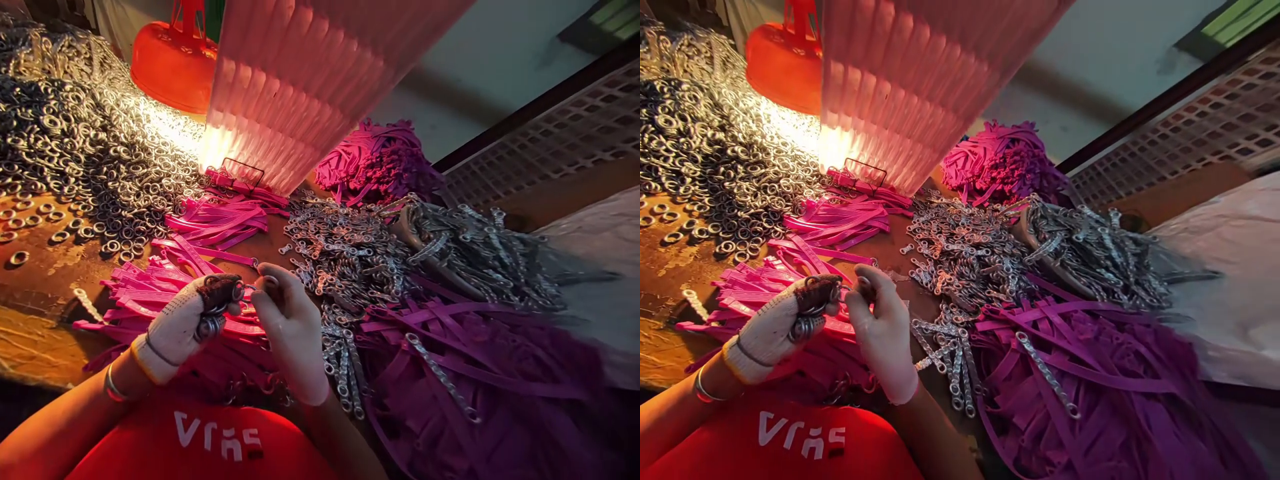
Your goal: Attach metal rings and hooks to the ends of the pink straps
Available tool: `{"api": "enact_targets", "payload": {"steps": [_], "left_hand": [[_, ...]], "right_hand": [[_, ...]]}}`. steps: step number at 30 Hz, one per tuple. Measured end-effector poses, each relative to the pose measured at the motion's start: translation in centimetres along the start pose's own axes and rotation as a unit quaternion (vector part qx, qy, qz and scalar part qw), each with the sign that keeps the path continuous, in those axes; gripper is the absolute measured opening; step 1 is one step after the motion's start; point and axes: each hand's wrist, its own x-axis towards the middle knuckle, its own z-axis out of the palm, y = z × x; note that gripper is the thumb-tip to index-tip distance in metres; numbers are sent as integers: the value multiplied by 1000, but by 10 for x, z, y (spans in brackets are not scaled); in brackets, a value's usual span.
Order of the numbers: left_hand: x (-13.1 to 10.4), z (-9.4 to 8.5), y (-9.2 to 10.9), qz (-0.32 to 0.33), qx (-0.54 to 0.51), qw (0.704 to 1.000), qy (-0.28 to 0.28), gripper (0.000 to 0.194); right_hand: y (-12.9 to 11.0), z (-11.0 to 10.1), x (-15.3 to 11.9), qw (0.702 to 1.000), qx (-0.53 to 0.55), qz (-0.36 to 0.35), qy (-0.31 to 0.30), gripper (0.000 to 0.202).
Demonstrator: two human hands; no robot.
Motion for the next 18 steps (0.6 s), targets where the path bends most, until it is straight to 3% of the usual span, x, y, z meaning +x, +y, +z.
{"api": "enact_targets", "payload": {"steps": [3,8,11,14,18], "left_hand": [[4,-6,-3,-45,-65,997,15,23],[8,-10,-2,-112,-160,980,-47,30],[10,-8,4,-157,-213,962,-62,45],[9,-9,7,-162,-228,957,-73,49],[3,-17,-1,-113,-179,975,-62,33]], "right_hand": [[-1,0,0,1000,-1,17,12,28],[-5,4,-5,1000,16,19,-16,26],[-8,6,-9,999,25,21,-42,25],[-8,5,-11,999,5,13,-46,25],[-5,2,-11,999,-47,19,-1,28]]}}
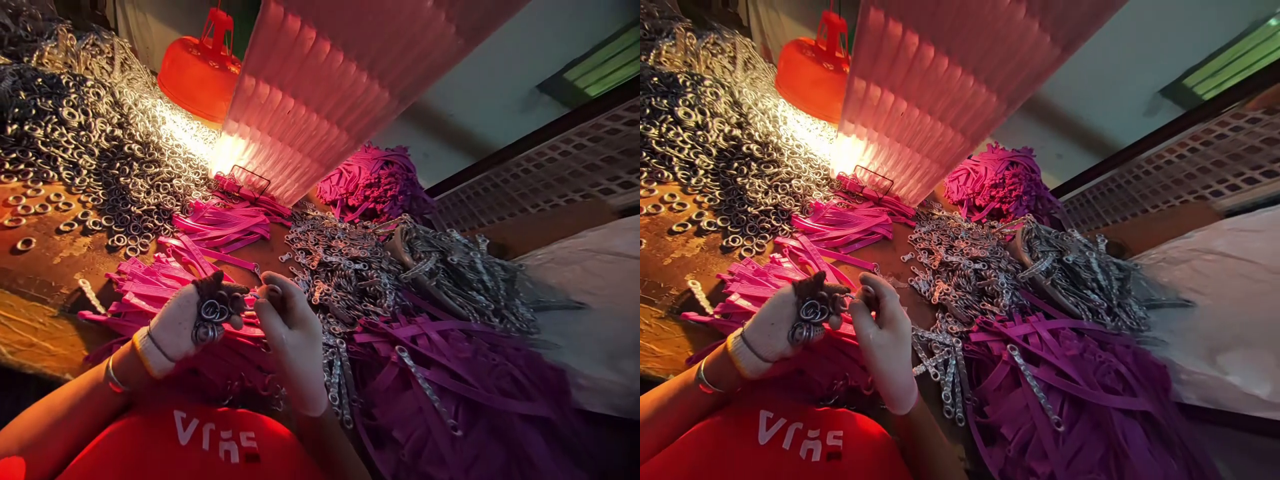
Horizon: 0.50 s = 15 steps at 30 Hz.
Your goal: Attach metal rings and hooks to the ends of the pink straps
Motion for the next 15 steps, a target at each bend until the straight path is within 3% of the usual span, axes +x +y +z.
{"api": "enact_targets", "payload": {"steps": [5,9,12,15], "left_hand": [[-6,2,-17,40,57,998,2,28],[-12,14,-23,37,183,981,44,26],[-15,16,-21,17,252,966,59,22],[-16,12,-19,45,274,959,53,15]], "right_hand": [[4,4,-4,1000,-20,-10,7,28],[10,4,-8,990,-108,-85,-22,33],[11,-2,-5,960,-207,-168,-82,40],[6,-10,5,913,-292,-230,-167,34]]}}
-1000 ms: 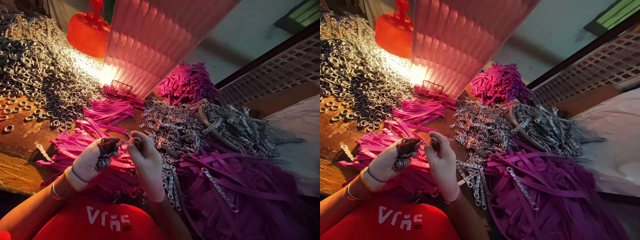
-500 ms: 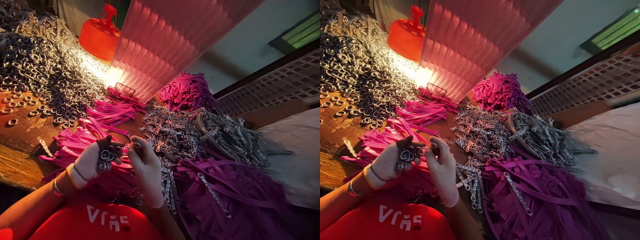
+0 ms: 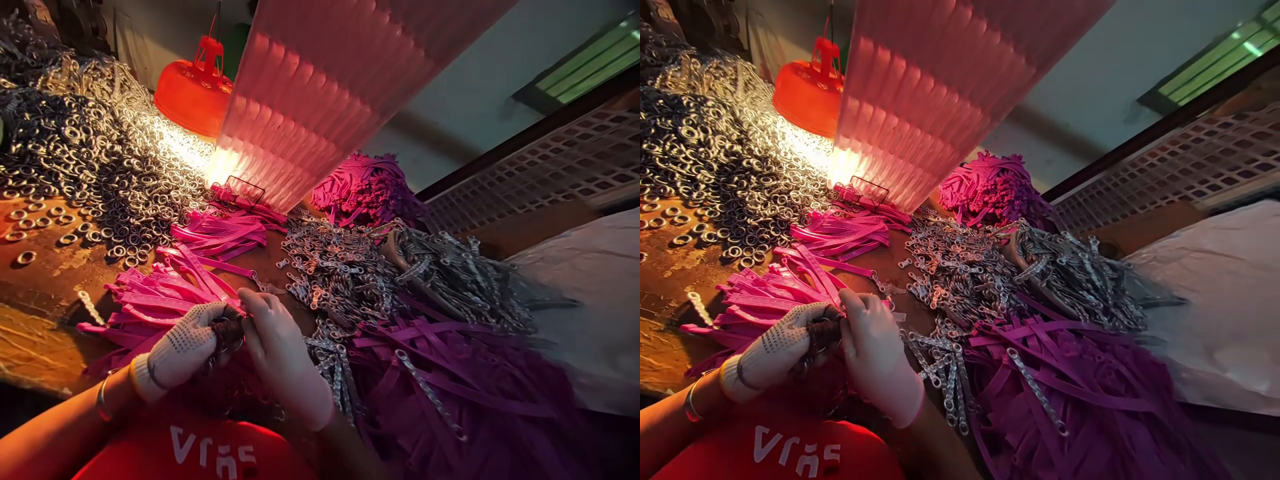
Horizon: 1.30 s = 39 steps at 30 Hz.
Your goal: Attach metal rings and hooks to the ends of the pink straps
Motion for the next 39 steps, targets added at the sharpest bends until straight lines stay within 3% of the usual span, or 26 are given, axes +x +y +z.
{"api": "enact_targets", "payload": {"steps": [3,7,10,13,17,20,22,26,32,36,39], "left_hand": [[0,-2,-1,3,-42,999,-3,11],[1,3,5,-45,-185,982,7,17],[4,4,14,-63,-254,965,30,16],[10,-5,23,-72,-272,960,13,9],[18,-25,37,-77,-336,939,16,15],[23,-36,45,-69,-381,920,65,24],[25,-40,46,-78,-390,915,65,31],[30,-44,41,-86,-393,914,55,35],[37,-42,39,-96,-374,917,97,34],[38,-38,42,-100,-358,913,166,28],[37,-40,42,-82,-370,907,182,24]], "right_hand": [[3,-12,8,995,-63,-44,-61,18],[3,-14,7,992,-79,-68,-67,23],[2,-9,2,996,34,9,-81,24],[12,-8,9,989,108,62,-85,29],[56,-2,54,990,76,119,2,37],[93,15,90,989,15,91,-115,37],[107,29,103,982,10,62,-180,35],[116,40,112,963,6,4,-269,38],[141,40,166,976,-106,-12,-188,36],[150,52,199,963,-152,-41,-217,31],[152,58,207,955,-174,-31,-239,33]]}}
